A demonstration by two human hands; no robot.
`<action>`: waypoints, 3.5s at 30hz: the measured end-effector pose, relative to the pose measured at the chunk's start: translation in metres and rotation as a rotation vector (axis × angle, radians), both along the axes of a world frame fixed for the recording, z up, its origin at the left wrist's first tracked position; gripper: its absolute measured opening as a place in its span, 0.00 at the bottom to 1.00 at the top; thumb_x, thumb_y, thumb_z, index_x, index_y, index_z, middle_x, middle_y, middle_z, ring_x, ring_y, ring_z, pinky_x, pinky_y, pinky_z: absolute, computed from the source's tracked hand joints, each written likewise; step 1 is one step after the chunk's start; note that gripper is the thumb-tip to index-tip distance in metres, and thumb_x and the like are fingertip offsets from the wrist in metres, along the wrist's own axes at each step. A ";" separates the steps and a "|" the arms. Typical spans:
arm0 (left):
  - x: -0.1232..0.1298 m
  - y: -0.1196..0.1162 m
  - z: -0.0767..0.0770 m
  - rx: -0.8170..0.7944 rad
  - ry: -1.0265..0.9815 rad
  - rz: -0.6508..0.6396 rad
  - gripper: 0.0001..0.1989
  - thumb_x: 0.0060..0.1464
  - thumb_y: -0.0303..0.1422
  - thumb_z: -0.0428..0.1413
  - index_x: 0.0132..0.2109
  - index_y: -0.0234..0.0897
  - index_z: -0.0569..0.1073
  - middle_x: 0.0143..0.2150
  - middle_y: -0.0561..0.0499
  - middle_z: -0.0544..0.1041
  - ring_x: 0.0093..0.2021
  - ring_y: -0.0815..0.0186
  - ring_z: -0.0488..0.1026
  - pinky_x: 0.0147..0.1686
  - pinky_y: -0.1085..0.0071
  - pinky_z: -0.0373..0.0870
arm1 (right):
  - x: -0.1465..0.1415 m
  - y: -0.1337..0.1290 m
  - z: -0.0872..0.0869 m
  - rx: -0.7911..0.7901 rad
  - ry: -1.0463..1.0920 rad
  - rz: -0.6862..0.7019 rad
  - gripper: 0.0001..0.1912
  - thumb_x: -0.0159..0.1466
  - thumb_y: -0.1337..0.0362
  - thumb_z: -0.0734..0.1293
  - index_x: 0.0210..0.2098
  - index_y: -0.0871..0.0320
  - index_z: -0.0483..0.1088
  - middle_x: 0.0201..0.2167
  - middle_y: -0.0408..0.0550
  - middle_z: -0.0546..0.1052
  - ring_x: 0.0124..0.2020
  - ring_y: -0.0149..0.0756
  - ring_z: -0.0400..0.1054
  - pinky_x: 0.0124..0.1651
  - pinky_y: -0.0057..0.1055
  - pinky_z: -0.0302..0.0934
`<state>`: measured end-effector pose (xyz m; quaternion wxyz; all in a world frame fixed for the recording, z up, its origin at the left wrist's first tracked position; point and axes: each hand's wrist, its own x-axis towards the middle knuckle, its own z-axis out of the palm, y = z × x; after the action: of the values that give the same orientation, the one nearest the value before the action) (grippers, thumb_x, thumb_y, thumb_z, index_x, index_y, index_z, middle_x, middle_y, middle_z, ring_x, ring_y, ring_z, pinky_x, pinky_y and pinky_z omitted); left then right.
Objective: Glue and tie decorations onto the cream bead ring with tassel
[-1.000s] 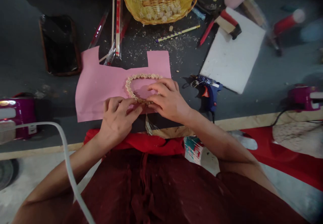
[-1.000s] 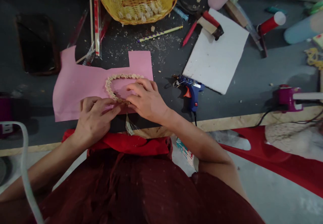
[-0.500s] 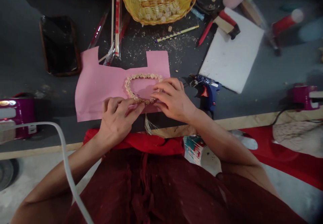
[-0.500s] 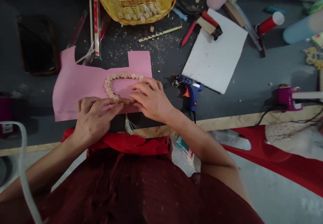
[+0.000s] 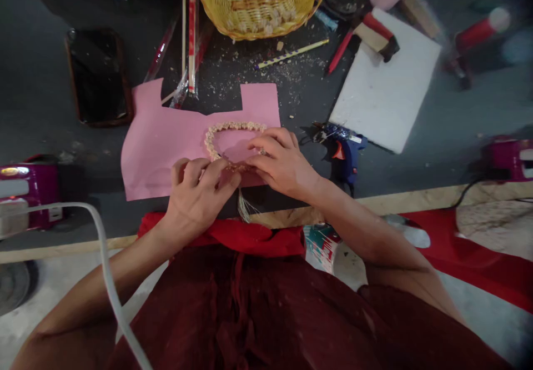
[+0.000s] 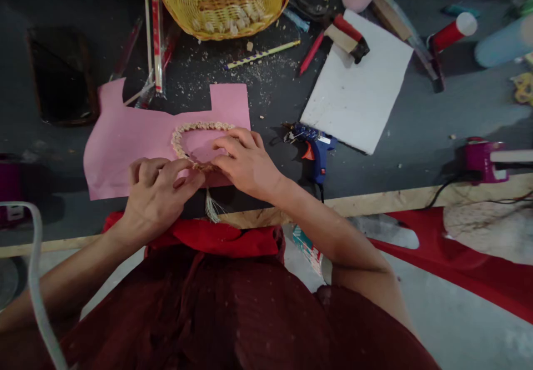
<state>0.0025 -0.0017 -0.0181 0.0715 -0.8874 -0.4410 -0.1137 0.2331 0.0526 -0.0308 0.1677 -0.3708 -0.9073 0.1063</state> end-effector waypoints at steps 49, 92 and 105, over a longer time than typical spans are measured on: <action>-0.004 0.049 0.002 -0.341 -0.185 -0.069 0.08 0.61 0.32 0.53 0.41 0.43 0.78 0.61 0.47 0.69 0.57 0.47 0.62 0.50 0.45 0.63 | -0.006 0.001 0.001 -0.059 0.002 -0.005 0.07 0.66 0.64 0.65 0.42 0.53 0.75 0.55 0.49 0.71 0.59 0.50 0.55 0.54 0.50 0.53; -0.008 0.046 -0.003 -0.298 -0.380 0.120 0.46 0.58 0.51 0.56 0.72 0.39 0.41 0.68 0.36 0.63 0.62 0.49 0.68 0.59 0.49 0.66 | 0.008 -0.005 0.003 -0.225 0.180 -0.331 0.33 0.62 0.59 0.71 0.63 0.58 0.58 0.58 0.60 0.71 0.56 0.52 0.68 0.56 0.51 0.64; -0.002 0.045 -0.007 -0.286 -0.348 0.130 0.54 0.53 0.50 0.61 0.72 0.37 0.38 0.68 0.31 0.60 0.63 0.43 0.65 0.60 0.46 0.62 | -0.003 -0.008 0.003 -0.172 0.129 -0.376 0.36 0.62 0.54 0.71 0.63 0.60 0.56 0.57 0.63 0.71 0.56 0.56 0.66 0.58 0.56 0.61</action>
<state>0.0000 0.0430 -0.0250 -0.1248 -0.8253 -0.5144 -0.1966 0.2296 0.0443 -0.0274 0.2102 -0.5389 -0.7970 0.1737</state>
